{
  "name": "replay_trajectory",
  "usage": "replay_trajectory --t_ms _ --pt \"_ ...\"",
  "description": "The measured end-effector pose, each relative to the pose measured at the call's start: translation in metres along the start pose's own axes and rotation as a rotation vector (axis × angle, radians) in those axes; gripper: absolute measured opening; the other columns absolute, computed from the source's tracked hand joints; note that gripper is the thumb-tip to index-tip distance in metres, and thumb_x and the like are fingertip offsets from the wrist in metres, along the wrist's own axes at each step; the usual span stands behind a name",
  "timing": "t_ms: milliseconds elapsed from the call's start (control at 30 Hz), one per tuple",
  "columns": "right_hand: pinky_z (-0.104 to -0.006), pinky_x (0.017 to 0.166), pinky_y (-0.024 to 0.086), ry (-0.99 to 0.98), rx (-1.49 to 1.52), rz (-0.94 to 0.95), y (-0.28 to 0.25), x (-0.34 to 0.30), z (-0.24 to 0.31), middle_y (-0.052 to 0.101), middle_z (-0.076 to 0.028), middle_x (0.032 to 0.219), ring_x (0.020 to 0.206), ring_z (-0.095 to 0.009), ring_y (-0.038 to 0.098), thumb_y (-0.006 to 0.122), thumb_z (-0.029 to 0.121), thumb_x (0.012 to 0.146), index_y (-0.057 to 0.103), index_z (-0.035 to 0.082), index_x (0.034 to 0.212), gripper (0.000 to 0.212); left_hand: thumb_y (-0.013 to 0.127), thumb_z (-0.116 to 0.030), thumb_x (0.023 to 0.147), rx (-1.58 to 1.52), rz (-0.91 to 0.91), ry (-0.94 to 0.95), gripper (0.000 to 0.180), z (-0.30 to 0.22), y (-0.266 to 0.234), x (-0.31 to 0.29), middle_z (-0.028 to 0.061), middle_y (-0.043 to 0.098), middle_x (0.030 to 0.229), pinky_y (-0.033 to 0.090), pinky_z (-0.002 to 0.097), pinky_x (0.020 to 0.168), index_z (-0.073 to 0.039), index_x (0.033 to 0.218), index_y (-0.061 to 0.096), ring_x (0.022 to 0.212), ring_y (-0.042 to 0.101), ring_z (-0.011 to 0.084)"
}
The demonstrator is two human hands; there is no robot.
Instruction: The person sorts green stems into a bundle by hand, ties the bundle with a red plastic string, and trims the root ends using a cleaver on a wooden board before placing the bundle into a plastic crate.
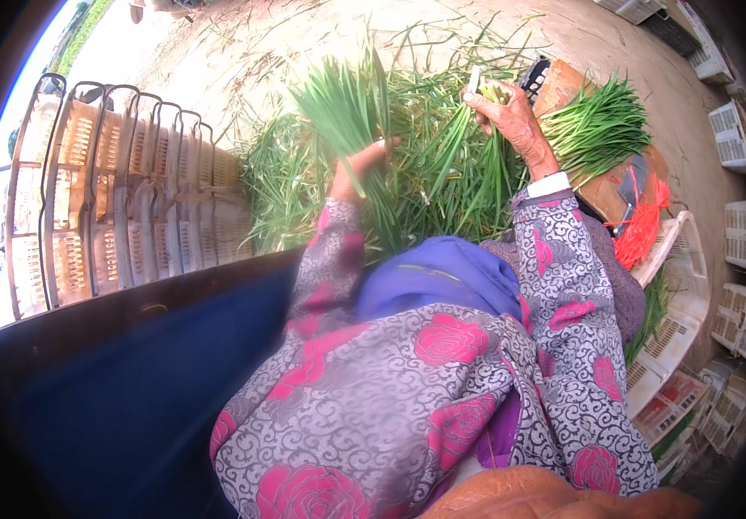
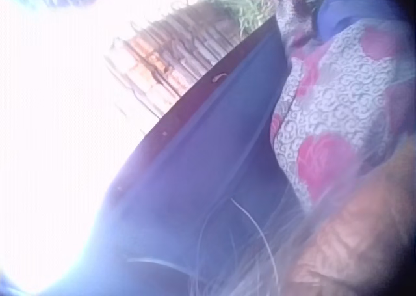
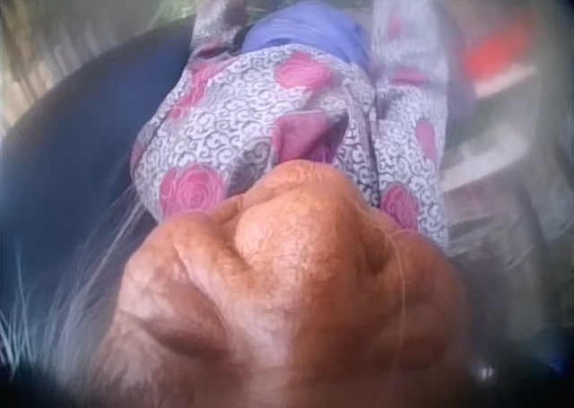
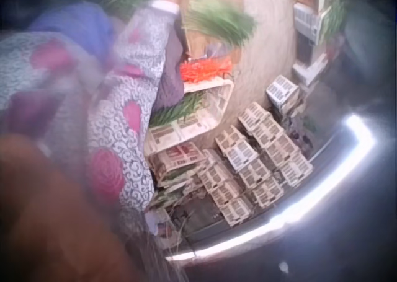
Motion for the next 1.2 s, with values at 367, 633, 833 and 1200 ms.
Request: replay_trajectory --t_ms 367,633,833,1200 --pt "-0.0238 0.058 0.045 -0.05 -0.033 0.069 0.021 0.002 -0.003 0.066 0.004 0.089 0.064 -0.006 0.052 0.069 0.031 0.095 0.071 0.004 0.118 0.035 0.076 -0.003 0.082 -0.042 0.065 0.012 0.029 0.01 0.067 0.027 0.0067 0.071 0.09 0.054 0.0281 0.061 0.001 0.11 0.067 0.072 0.067 0.0153" --pt "-0.0242 0.053 0.043 -0.106 -0.196 0.054 0.03 0.009 -0.016 0.067 0.001 0.084 0.06 -0.006 0.052 0.068 0.023 0.095 0.069 0.003 0.12 0.032 0.076 0.0 0.078 0.016 -0.004 0.034 0.029 0.016 0.063 0.027 0.0078 0.072 0.088 0.054 0.0278 0.061 0.002 0.107 0.068 0.071 0.068 0.0158" --pt "-0.0248 0.055 0.043 -0.125 -0.389 0.065 0.01 0.011 -0.02 0.067 0.002 0.081 0.062 -0.006 0.053 0.063 0.022 0.094 0.072 0.003 0.115 0.03 0.074 0.002 0.078 0.113 0.006 0.029 0.031 0.007 0.048 0.023 0.0116 0.074 0.094 0.057 0.0299 0.073 0.004 0.108 0.069 0.079 0.07 0.0188" --pt "-0.0274 0.056 0.05 -0.072 0.109 -0.315 -0.046 0.002 0.001 0.064 -0.003 0.078 0.06 -0.01 0.059 0.066 0.026 0.097 0.064 0.002 0.108 0.026 0.075 -0.003 0.079 0.113 0.057 -0.001 0.044 0.017 -0.005 0.018 0.009 0.072 0.1 0.059 0.0347 0.08 0.001 0.121 0.062 0.084 0.069 0.0204"
Point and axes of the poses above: each hand's wrist, its own x-axis towards the middle knuckle, its own y-axis out of the palm, z = x × y, the point moved 3 cm from there along x, towards the middle knuckle
